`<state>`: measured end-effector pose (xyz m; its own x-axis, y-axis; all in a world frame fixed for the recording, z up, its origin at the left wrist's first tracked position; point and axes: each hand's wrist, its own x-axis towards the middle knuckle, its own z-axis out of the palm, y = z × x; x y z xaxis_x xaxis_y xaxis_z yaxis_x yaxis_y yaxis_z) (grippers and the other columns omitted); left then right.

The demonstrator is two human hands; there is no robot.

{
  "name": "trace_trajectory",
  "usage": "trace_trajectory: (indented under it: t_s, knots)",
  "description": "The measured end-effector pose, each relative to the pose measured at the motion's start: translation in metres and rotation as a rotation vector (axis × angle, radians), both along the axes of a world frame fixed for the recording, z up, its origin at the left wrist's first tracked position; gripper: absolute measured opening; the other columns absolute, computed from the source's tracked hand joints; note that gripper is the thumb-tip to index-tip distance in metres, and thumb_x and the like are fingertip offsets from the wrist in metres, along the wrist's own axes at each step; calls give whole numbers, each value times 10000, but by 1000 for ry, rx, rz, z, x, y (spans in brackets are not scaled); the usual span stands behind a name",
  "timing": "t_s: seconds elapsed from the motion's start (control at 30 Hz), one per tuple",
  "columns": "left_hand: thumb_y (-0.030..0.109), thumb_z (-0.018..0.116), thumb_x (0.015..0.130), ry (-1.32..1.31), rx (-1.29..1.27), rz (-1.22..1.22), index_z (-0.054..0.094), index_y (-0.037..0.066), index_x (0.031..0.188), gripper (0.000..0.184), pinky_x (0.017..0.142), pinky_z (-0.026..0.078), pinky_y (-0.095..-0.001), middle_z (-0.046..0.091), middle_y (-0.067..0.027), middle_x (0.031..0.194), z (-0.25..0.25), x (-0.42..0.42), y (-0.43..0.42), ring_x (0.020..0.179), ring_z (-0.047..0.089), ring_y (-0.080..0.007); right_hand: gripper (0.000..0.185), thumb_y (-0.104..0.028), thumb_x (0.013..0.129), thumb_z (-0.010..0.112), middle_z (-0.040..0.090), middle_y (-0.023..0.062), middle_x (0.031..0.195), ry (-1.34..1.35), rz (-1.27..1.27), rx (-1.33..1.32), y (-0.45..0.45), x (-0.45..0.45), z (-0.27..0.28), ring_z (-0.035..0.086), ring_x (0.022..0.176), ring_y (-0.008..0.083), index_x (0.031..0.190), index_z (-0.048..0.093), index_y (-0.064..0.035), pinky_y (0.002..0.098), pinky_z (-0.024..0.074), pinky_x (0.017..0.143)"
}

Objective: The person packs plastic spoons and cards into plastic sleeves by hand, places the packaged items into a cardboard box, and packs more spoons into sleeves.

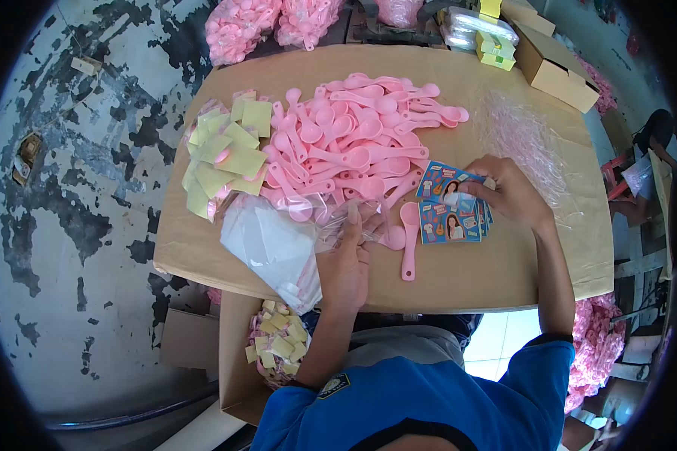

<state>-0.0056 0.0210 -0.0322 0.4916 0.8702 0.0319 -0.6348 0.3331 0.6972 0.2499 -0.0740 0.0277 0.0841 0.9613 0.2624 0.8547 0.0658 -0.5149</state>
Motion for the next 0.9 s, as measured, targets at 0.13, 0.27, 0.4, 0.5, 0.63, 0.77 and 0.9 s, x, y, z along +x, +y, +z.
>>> trace_trajectory:
  t_s: [0.13, 0.27, 0.4, 0.5, 0.63, 0.77, 0.9]
  knots:
    - [153, 539, 991, 22, -10, 26, 492, -17, 1277, 335, 981, 499, -424, 593, -164, 1245, 7, 8, 0, 1146, 592, -253, 144, -94, 901, 650, 671, 147, 788, 377, -19, -33, -3, -28, 4, 642, 666, 142, 1008, 669, 0, 277, 504, 630]
    - [130, 524, 995, 38, 44, -1, 462, -28, 1321, 367, 1022, 464, -404, 554, -179, 1303, 6, 12, 1, 1209, 547, -248, 191, -104, 902, 649, 670, 153, 783, 428, 31, 22, 5, -58, -1, 638, 624, 167, 1068, 658, -8, 301, 514, 608]
    - [113, 512, 998, 46, 96, -25, 454, -50, 1332, 376, 1040, 442, -362, 532, -193, 1329, 4, 14, -1, 1218, 539, -229, 202, -110, 896, 653, 675, 146, 805, 412, 95, -94, 7, -66, 4, 638, 635, 180, 1074, 665, -16, 303, 510, 612]
    - [101, 507, 998, 49, 53, -65, 459, -62, 1324, 368, 1043, 436, -348, 536, -188, 1325, 4, 13, -1, 1214, 540, -217, 200, -117, 894, 654, 677, 138, 814, 438, 113, -157, 5, -68, 12, 629, 631, 188, 1074, 670, -29, 310, 497, 601]
    - [107, 516, 998, 97, 84, -109, 468, -77, 1323, 376, 998, 459, -324, 576, -164, 1262, 7, 15, -1, 1144, 567, -174, 198, -119, 891, 657, 677, 128, 802, 394, 128, -130, 6, -68, 6, 611, 611, 184, 1072, 675, -41, 314, 485, 588]
    - [130, 502, 1008, 59, 89, -152, 467, -65, 1330, 378, 1005, 456, -335, 574, -174, 1263, 1, 15, 1, 1159, 564, -194, 195, -117, 889, 666, 669, 131, 773, 363, 130, -172, 5, -68, 12, 615, 620, 155, 1068, 676, -42, 295, 493, 595]
    - [157, 481, 1019, 20, 29, -34, 450, -58, 1344, 391, 1028, 442, -356, 546, -200, 1305, 4, 13, 4, 1210, 540, -248, 193, -125, 897, 666, 678, 118, 770, 546, 10, -108, 4, -58, 5, 622, 632, 129, 1063, 674, -28, 274, 498, 595]
